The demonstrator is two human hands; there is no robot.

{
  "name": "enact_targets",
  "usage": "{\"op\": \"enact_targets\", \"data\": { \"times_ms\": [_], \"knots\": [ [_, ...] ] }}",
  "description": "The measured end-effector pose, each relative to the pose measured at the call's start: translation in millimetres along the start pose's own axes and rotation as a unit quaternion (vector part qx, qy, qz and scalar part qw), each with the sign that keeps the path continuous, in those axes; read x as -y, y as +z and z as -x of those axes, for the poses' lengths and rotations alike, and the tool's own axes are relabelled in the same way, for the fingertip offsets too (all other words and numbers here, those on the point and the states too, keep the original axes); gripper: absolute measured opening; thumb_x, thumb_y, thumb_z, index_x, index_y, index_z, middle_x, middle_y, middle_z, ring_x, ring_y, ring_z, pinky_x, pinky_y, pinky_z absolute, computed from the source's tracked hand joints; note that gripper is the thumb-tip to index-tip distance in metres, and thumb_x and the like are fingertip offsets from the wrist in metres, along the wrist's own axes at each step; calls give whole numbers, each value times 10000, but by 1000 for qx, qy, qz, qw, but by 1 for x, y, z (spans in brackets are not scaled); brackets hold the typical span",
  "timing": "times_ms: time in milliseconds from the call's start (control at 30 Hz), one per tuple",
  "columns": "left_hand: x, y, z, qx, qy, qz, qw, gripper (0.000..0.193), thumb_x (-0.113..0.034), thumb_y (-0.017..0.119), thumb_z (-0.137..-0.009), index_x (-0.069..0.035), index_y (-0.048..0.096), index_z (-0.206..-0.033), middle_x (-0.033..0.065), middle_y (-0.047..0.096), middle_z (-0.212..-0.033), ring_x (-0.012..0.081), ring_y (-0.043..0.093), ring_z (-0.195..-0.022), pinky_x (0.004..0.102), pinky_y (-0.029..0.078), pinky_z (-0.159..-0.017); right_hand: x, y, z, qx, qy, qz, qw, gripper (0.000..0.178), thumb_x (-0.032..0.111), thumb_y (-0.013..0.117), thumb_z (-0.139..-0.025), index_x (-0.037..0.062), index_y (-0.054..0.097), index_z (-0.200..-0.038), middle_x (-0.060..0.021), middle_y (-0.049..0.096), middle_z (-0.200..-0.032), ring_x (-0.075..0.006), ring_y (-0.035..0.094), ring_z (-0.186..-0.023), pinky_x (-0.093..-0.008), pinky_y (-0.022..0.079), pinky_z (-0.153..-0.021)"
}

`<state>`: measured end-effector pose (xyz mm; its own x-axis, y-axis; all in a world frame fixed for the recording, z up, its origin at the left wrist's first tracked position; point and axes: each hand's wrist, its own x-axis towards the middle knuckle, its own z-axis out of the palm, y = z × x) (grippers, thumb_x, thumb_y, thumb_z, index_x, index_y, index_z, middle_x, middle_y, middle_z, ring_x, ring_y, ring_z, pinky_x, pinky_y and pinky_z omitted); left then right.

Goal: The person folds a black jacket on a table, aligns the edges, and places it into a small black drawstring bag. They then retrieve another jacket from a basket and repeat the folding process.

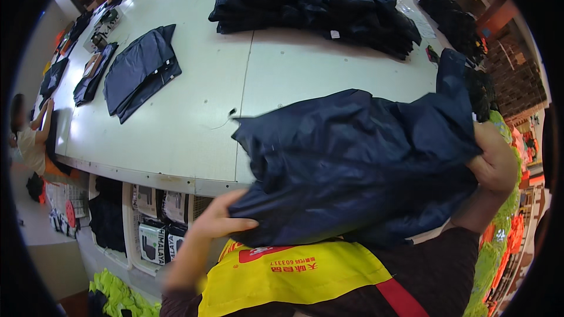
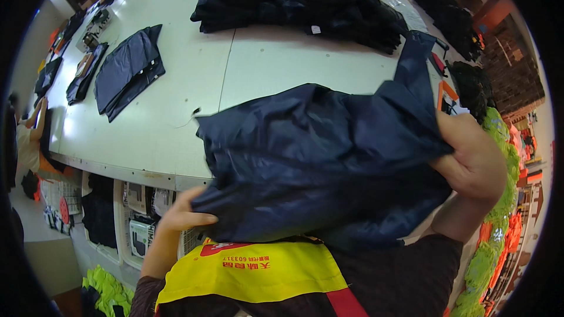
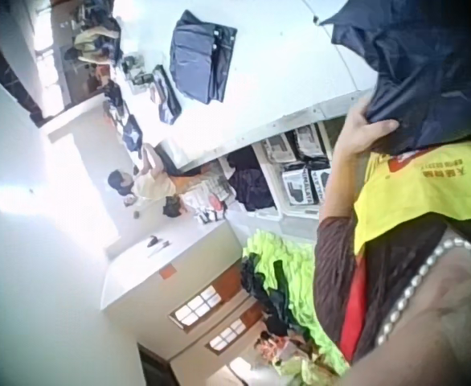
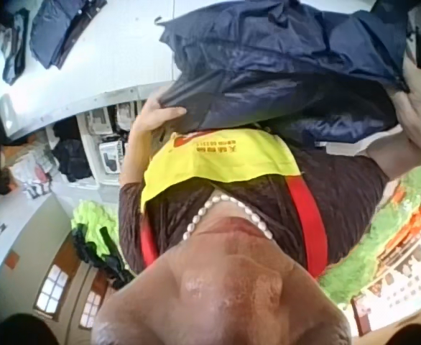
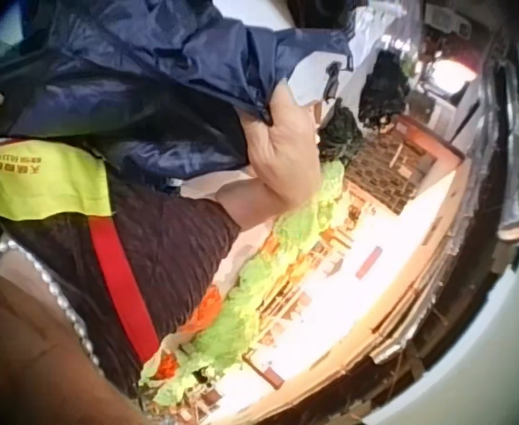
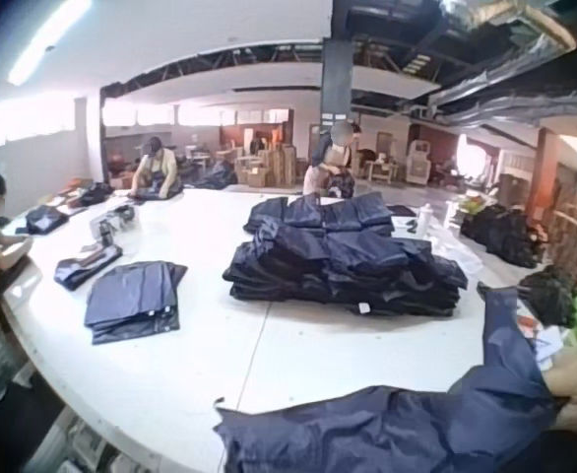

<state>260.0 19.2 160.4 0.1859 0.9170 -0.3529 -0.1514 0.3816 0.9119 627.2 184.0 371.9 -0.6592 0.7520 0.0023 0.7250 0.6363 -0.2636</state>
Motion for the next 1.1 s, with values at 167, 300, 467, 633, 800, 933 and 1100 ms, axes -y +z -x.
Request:
{"op": "enact_targets", "data": {
  "times_ms": [167, 300, 467, 633, 800, 933, 1100],
  "knots": [
    [-58, -21, 88, -460, 199, -306, 809, 587, 14, 710, -553, 25, 582, -1126, 99, 626, -959, 229, 585, -936, 371, 418, -922, -15, 32, -53, -80, -128, 4, 989, 447, 95, 576, -800, -15, 494, -1225, -240, 596, -949, -425, 547, -896, -407, 420, -786],
    [-119, -57, 44, -587, 484, -492, 422, 306, -94, 691, -815, 13, 630, -1094, 146, 644, -1086, 215, 623, -957, 325, 486, -869, -15, 72, -131, -261, -174, 29, 949, 282, 184, 570, -878, -21, 517, -1065, -255, 567, -796, -429, 552, -777, -428, 431, -673],
    [-97, -172, -97, -476, 323, -669, 471, 589, -234, 699, -767, -30, 458, -1265, 170, 571, -1057, 327, 536, -992, 394, 445, -838, -58, 147, -241, -326, -151, -90, 929, 559, 446, 626, -827, -2, 518, -1143, -232, 563, -1123, -381, 550, -1046, -381, 436, -906],
    [42, -204, -126, -355, 101, -678, 635, 572, -429, 636, -784, -100, 516, -1236, 156, 474, -1300, 343, 349, -1284, 567, 275, -1013, -133, 295, -190, -12, 155, -126, 980, 1159, 689, 656, -648, -69, 208, -1402, -323, 248, -1417, -393, 254, -1342, -434, 257, -1089],
    [111, -181, -121, -280, 41, -719, 634, 690, -592, 508, -819, -190, 411, -1371, 171, 368, -1408, 327, 259, -1350, 600, 138, -1058, -45, 353, -41, 82, 312, -199, 926, 1233, 512, 782, -571, -60, 89, -1416, -316, 292, -1396, -406, 351, -1284, -427, 298, -1067],
    [108, -180, -139, -262, 51, -698, 664, 706, -631, 463, -827, -210, 390, -1389, 194, 315, -1439, 328, 232, -1364, 559, 113, -1087, 35, 399, -14, -56, 339, -133, 930, 806, 176, 632, -698, -51, 251, -1371, -322, 478, -1231, -432, 505, -1116, -425, 405, -963],
    [109, -198, -131, -245, 69, -695, 672, 732, -651, 478, -806, -212, 396, -1386, 198, 302, -1443, 340, 232, -1361, 549, 120, -1089, -48, 347, -21, -104, 413, -224, 877, 534, 78, 555, -665, -63, 468, -1172, -318, 585, -1035, -436, 583, -967, -421, 459, -855]
  ]
}}
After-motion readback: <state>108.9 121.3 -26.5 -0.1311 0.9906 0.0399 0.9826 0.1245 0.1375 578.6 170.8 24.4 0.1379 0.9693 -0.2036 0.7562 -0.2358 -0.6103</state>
